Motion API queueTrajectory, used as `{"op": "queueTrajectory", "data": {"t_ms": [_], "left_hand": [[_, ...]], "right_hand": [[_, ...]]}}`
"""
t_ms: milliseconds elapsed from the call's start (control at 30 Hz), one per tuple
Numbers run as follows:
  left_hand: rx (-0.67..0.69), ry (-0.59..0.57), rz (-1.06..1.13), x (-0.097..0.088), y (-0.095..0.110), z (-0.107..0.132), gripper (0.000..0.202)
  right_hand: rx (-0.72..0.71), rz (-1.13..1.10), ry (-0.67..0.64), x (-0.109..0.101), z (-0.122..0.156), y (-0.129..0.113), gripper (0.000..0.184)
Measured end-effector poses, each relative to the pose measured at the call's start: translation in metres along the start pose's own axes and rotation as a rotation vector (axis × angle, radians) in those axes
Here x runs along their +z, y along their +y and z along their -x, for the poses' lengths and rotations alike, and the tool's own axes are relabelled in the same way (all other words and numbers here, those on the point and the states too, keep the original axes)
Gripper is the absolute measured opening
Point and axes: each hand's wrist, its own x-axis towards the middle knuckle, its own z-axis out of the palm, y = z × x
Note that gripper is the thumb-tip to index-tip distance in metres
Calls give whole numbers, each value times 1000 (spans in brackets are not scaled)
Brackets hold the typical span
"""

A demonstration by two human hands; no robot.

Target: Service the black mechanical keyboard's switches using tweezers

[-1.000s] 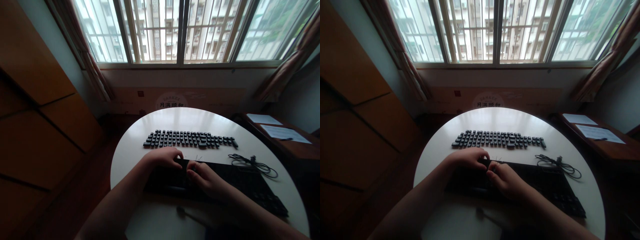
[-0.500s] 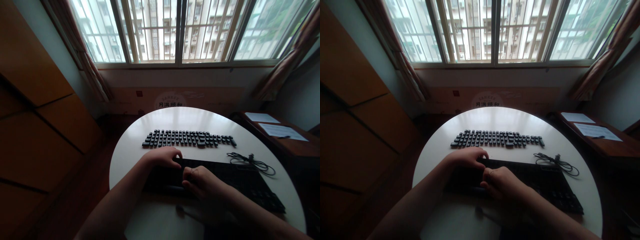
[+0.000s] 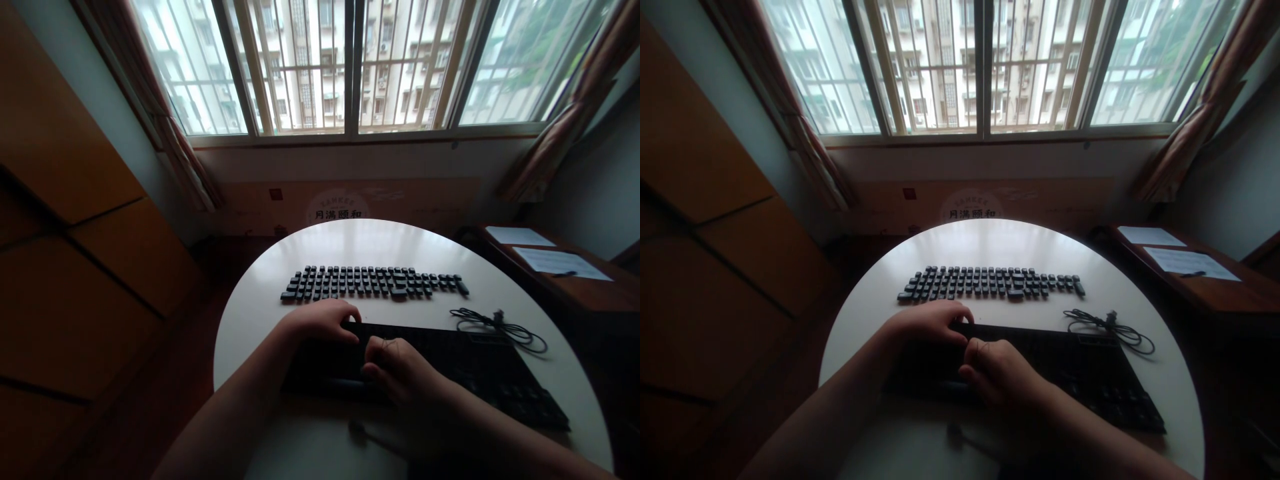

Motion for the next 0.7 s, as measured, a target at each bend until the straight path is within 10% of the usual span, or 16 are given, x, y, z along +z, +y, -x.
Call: {"op": "queueTrajectory", "data": {"t_ms": [167,700], "left_hand": [[-11,5,12,1,-1,0,45],[291,188,0,-3,41,30,30]], "right_hand": [[197,-353,350,6,3,8,30],[154,244,210,-26,-2,-31,15]]}}
